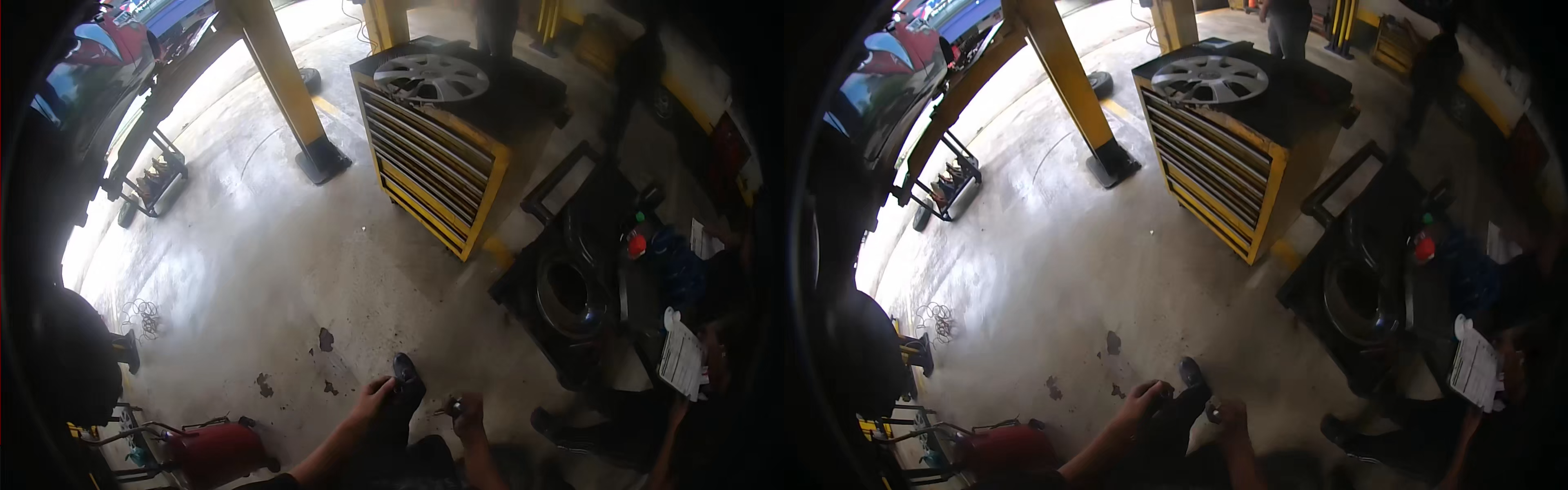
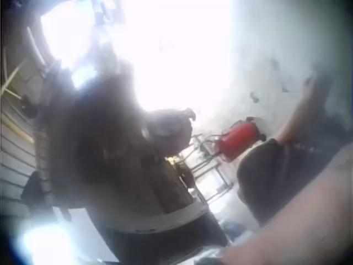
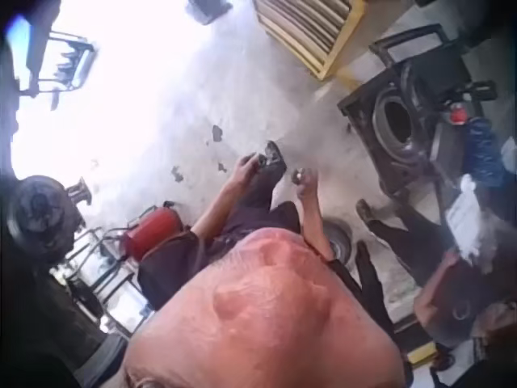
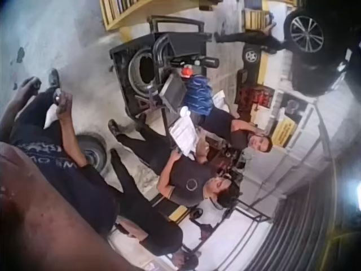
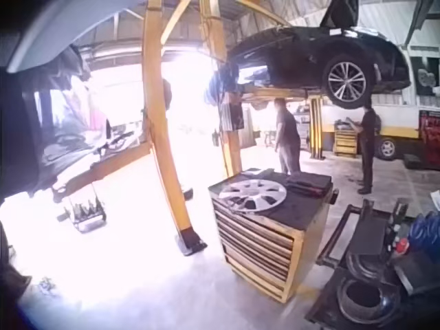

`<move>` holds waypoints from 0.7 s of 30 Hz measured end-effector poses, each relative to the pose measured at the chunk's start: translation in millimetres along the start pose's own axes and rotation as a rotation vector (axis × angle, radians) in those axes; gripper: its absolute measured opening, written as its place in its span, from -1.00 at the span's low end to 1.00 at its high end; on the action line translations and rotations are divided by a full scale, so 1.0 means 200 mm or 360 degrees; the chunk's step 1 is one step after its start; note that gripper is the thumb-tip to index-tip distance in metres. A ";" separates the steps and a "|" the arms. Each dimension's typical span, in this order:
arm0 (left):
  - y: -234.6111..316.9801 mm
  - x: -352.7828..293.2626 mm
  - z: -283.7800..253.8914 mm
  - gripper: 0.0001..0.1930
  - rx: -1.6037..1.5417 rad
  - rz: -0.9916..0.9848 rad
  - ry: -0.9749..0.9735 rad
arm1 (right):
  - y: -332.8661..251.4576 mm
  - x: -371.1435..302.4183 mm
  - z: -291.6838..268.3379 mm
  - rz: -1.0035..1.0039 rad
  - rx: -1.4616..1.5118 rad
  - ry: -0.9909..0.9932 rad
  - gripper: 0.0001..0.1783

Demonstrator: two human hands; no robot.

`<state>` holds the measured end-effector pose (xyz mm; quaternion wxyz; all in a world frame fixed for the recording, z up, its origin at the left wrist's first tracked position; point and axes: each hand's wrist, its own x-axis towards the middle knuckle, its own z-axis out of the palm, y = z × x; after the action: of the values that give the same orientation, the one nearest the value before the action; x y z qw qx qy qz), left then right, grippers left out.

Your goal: The person attaches a socket to a pneumatic impact wrench to loosen bolts under a raised vehicle, loosens bolts using a breaker bar, and operates the pneumatic impact wrench under the vehicle again.

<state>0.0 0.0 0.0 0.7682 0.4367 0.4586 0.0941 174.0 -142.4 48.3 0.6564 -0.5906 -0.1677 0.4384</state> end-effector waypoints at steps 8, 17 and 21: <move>1.18 0.26 0.21 -0.60 0.1209 0.1011 -0.0735 | -1.07 0.82 0.17 -0.0244 0.1202 0.0178 -0.45; 1.92 0.90 0.67 -0.79 0.1310 0.1861 -0.0600 | -1.60 1.59 0.45 -0.0813 0.0587 0.0851 -0.45; 2.29 1.14 0.80 -0.78 0.1625 0.1469 -0.1004 | -1.68 1.93 0.19 -0.0371 0.0134 0.1134 -0.58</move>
<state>371.3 305.7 236.8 0.4479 0.8922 -0.0258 0.0527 488.9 206.5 251.9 0.7427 -0.6555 0.0231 0.1344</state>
